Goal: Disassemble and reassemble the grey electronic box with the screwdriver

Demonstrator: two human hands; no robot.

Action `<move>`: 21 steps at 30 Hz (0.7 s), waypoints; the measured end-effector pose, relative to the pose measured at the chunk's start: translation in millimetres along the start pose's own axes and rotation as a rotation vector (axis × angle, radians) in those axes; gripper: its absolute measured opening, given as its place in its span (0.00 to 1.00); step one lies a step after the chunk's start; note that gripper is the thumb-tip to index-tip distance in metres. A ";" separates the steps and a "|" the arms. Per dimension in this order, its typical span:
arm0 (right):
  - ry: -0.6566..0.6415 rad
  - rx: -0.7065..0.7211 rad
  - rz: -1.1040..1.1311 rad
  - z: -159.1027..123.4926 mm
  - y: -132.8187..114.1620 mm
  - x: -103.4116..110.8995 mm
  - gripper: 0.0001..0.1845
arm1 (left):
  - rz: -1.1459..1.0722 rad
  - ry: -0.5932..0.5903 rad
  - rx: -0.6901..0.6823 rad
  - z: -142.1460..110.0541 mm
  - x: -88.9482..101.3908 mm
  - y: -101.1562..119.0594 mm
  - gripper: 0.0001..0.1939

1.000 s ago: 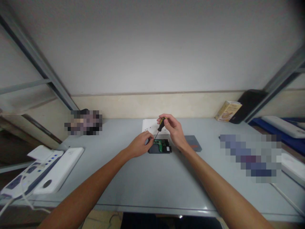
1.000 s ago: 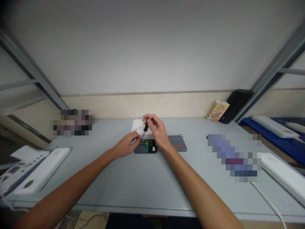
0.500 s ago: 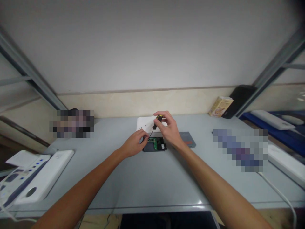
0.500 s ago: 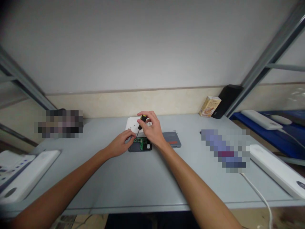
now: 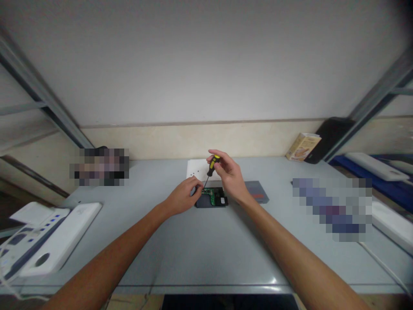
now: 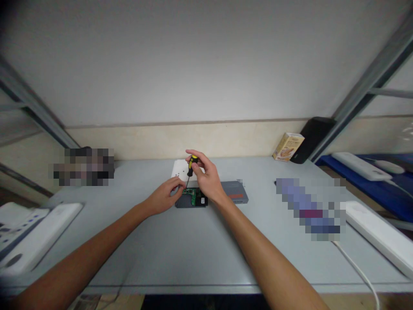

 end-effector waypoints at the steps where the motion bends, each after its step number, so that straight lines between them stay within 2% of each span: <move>1: -0.018 -0.005 0.034 -0.2 0.3 -1.2 0.15 | 0.001 -0.004 0.000 0.0 -0.3 -0.4 0.07; 3: -0.025 -0.015 0.048 -1.0 0.7 -3.3 0.14 | 0.006 -0.008 -0.002 -0.1 -0.6 -1.3 0.07; 8: 0.065 -0.031 -0.029 -1.1 0.8 -3.1 0.11 | 0.018 -0.007 0.001 -0.8 -0.4 -2.1 0.07; 14: -0.017 -0.054 0.094 -0.3 5.6 -1.0 0.15 | 0.011 -0.010 -0.015 -0.5 0.5 0.5 0.08; 19: 0.133 -0.073 -0.057 -0.1 12.6 5.1 0.12 | 0.015 -0.003 -0.011 -0.3 0.3 1.5 0.08; 21: 0.110 -0.069 -0.034 0.7 12.1 5.3 0.12 | 0.019 -0.004 -0.008 -0.3 0.0 1.2 0.08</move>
Point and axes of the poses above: each hand's wrist, its own z-axis towards the middle knuckle, its own x-axis out of the back of the hand, y = z × x, the point moved 3 cm from there along z, towards the middle knuckle, and after that the axes turned 6 degrees about -z, right-handed, at the moved point
